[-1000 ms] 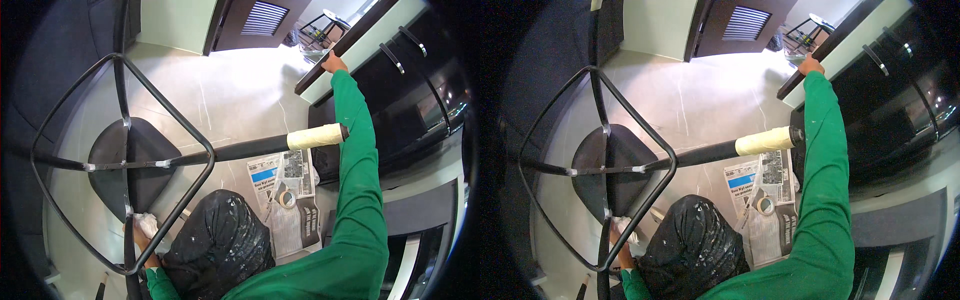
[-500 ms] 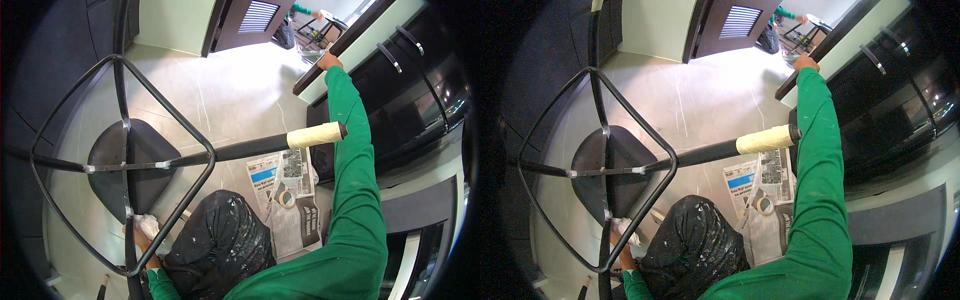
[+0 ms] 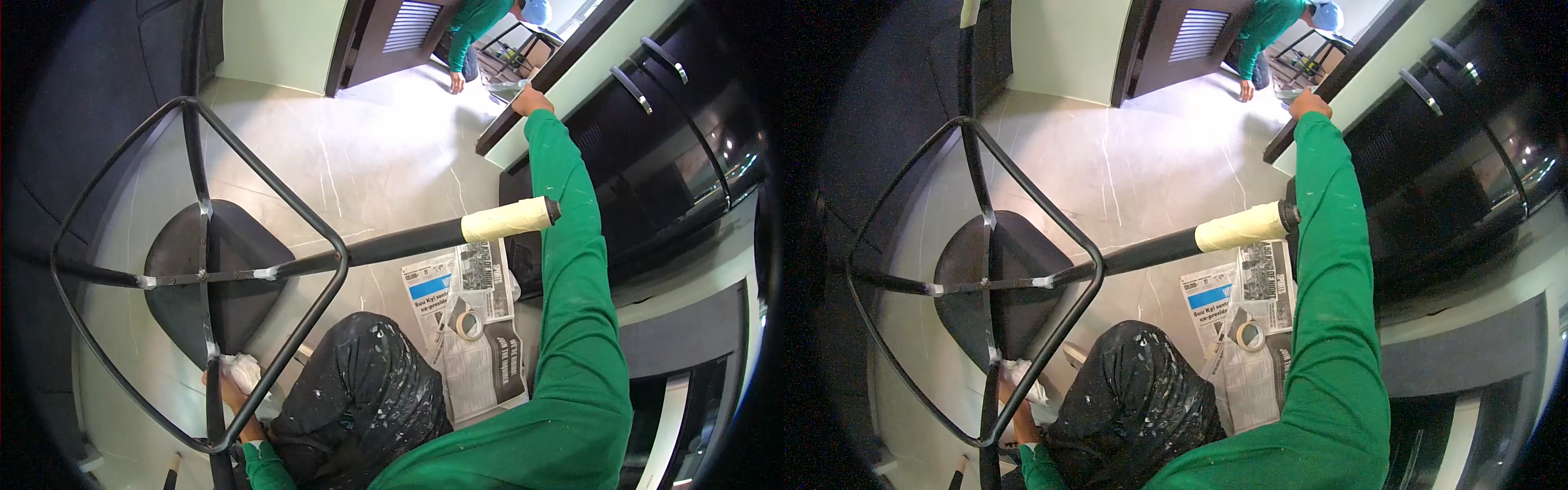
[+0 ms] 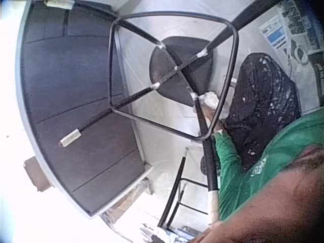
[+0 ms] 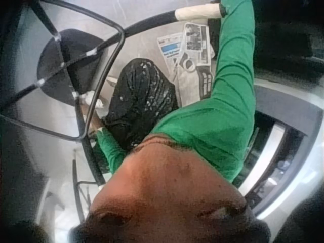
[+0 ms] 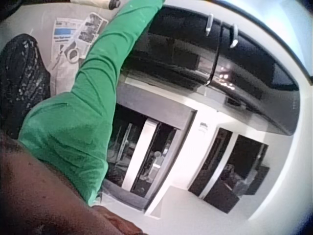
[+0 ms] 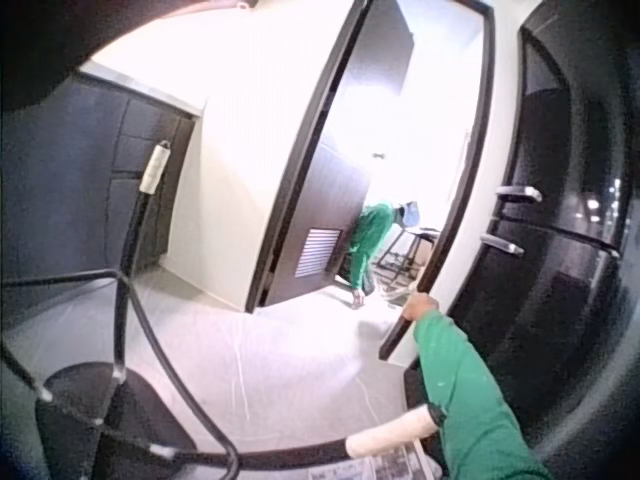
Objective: The person cleans the underside of a black chair with a cloth and then applies tape to its frame while sitting on the floor.
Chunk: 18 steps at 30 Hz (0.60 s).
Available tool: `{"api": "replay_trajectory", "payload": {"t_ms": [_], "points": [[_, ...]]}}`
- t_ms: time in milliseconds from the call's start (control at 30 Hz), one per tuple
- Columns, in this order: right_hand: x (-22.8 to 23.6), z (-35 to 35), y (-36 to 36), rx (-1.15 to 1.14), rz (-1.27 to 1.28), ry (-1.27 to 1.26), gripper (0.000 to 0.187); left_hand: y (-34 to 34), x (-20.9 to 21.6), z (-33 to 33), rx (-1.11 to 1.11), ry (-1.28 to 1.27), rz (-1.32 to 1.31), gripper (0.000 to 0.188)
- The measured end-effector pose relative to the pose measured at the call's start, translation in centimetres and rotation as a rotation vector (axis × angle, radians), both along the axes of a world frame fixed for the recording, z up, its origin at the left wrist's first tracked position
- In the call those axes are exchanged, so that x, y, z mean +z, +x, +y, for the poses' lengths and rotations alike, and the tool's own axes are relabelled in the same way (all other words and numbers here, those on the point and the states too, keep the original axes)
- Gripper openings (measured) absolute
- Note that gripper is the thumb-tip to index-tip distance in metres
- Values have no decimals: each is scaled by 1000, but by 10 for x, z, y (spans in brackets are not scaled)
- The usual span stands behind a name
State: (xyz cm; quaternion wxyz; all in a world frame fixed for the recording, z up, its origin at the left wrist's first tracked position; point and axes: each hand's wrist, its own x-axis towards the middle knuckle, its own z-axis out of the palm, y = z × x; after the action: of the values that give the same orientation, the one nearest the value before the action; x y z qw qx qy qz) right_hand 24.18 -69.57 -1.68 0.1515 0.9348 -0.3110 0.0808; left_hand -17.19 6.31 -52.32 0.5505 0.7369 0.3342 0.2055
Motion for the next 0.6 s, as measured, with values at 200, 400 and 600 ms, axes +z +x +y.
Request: {"api": "replay_trajectory", "payload": {"t_ms": [200, 400, 600], "points": [[4, 5, -2, -15, -40, 21, 70, 1, -25, 11, -23, 105, 12, 23], [7, 2, -5, -39, -49, 25, 81, 4, -36, 13, -18, 121, -28, 20], [8, 12, -4, -52, -23, 30, 87, 3, -36, 11, 42, -27, -185, 21]]}}
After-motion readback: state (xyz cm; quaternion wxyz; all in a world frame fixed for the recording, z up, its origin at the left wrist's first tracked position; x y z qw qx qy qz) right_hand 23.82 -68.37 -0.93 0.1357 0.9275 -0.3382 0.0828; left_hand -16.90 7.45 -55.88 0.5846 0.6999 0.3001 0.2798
